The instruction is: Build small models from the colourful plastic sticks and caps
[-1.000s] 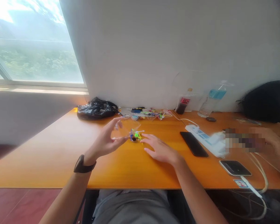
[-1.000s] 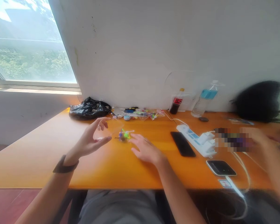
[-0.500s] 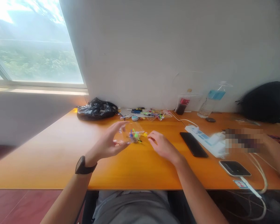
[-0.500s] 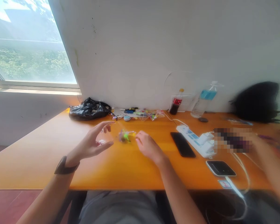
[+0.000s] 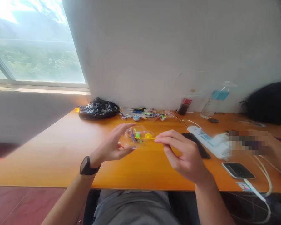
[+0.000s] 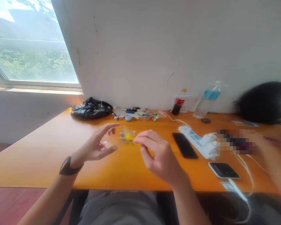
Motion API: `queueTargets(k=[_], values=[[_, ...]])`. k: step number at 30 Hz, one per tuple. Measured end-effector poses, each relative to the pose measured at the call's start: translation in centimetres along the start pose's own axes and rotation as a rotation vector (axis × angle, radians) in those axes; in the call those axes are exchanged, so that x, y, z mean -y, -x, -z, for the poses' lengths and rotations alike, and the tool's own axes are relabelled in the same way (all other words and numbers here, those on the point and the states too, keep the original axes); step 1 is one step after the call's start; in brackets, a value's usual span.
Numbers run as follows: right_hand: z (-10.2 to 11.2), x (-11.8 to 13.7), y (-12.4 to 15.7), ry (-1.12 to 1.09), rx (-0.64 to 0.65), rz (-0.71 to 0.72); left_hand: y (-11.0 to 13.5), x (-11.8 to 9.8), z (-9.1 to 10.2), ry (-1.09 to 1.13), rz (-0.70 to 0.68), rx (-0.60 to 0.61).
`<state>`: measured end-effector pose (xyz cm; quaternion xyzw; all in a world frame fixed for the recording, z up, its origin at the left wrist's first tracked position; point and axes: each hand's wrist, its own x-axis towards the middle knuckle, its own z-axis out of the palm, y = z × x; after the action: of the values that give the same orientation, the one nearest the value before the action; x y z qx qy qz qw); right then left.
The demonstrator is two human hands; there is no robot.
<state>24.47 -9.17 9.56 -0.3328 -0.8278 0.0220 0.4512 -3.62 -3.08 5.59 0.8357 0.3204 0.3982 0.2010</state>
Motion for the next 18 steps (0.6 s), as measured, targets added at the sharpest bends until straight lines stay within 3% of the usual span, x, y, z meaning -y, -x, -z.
queueTargets(k=[6, 12, 15, 18], values=[[-1.1, 0.4, -0.6, -0.091, 0.222, 0.022, 0.0, -0.5, 0.0, -0.005, -0.041, 0.022], [-1.2, -1.4, -1.0, -0.111, 0.155, -0.083, 0.0, -0.1, 0.4, 0.103, -0.033, -0.075], [-2.7, -3.9, -0.6, -0.070, 0.325, -0.167, -0.3, -0.3, 0.5, 0.286, -0.005, -0.196], [-4.8, -6.3, 0.3, 0.016, 0.544, -0.248, -0.6, -0.5, 0.9, 0.646, 0.099, -0.305]])
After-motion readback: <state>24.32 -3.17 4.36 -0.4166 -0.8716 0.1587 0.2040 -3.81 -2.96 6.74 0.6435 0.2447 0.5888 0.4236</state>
